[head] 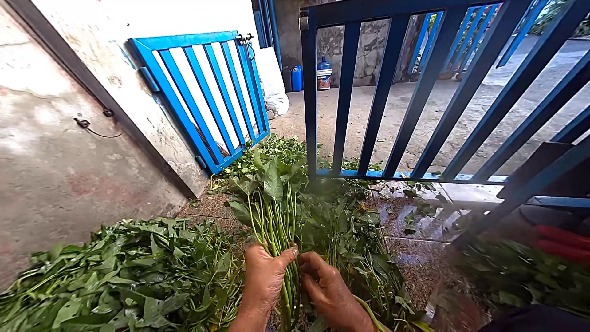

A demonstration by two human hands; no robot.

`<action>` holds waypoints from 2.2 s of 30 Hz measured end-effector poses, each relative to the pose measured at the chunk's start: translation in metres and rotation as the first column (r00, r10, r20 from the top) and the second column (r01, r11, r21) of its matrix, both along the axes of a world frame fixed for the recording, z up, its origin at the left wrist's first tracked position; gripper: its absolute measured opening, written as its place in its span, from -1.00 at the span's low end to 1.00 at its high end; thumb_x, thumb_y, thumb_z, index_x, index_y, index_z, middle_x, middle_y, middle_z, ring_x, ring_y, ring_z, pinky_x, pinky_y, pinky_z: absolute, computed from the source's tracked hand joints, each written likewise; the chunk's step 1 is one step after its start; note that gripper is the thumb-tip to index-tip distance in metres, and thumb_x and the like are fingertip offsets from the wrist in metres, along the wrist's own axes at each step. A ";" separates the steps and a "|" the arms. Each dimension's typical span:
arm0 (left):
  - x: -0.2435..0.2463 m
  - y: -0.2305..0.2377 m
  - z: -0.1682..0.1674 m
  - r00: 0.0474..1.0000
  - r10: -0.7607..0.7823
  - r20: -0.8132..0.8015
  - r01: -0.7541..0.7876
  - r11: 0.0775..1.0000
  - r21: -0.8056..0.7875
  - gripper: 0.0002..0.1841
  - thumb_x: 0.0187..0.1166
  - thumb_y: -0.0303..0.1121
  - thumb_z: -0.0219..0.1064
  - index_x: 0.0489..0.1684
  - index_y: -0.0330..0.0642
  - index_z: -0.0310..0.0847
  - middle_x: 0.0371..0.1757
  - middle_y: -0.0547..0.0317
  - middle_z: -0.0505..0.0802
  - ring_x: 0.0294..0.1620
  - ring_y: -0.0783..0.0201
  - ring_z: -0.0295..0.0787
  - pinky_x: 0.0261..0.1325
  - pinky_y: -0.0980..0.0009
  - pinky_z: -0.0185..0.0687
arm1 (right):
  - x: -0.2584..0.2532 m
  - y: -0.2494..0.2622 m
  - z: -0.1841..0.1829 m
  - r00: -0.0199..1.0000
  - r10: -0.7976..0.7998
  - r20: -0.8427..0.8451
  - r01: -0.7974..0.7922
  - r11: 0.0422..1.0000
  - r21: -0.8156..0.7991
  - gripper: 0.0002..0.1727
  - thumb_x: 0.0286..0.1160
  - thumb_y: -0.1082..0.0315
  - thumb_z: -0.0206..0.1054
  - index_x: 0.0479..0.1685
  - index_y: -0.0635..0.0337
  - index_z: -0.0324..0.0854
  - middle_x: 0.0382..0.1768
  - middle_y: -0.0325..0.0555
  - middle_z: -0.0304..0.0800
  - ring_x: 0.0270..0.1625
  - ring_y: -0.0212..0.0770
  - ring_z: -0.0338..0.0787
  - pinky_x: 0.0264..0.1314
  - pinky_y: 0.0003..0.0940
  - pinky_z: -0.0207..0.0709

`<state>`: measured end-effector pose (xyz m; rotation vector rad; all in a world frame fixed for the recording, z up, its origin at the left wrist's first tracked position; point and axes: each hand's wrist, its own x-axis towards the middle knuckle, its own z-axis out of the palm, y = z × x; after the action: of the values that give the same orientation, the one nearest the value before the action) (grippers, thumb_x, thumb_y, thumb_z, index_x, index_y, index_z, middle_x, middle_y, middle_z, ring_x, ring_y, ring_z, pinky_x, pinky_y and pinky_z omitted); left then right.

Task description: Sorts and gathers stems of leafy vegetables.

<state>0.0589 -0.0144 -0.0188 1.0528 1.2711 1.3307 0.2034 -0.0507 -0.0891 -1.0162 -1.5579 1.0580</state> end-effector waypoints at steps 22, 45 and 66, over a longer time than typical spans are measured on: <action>0.001 -0.004 0.001 0.989 -0.047 -0.143 0.060 0.995 0.085 -0.66 0.07 -0.75 0.59 -0.17 -0.39 0.71 -0.30 -0.03 0.94 -0.26 0.14 0.95 -0.15 0.29 0.92 | 0.010 0.021 0.022 0.642 -0.250 -0.725 -0.537 0.528 -0.658 -0.96 0.67 0.38 0.20 -0.12 0.10 0.53 -0.34 -0.10 0.75 -0.40 -0.28 0.74 -0.31 -0.36 0.67; -0.007 0.004 0.011 0.985 0.171 -0.010 -0.170 0.985 0.016 -0.57 0.05 -0.88 0.56 -0.09 -0.51 0.58 -0.40 -0.19 0.89 -0.44 0.01 0.93 -0.32 0.20 0.93 | -0.015 -0.016 0.034 0.691 -0.167 0.703 0.066 0.983 0.168 -0.64 0.56 0.13 0.17 -0.11 0.20 0.78 0.12 0.13 0.74 0.31 0.14 0.69 0.21 0.13 0.56; -0.013 0.001 0.023 0.819 0.548 0.168 -0.571 0.808 0.148 -0.55 0.13 -0.88 0.51 0.00 -0.44 0.56 -0.29 0.00 0.89 -0.41 0.18 0.93 -0.30 0.29 0.93 | 0.040 -0.016 -0.015 0.729 -0.422 0.539 0.291 0.904 0.314 -0.68 0.63 0.27 0.12 -0.32 0.24 0.73 -0.42 -0.08 0.78 -0.35 -0.14 0.85 -0.30 -0.16 0.76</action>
<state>0.0461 -0.0137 0.0043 0.7238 1.4466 1.9713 0.2434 -0.0670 -0.1045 -1.5229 -1.8097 0.2843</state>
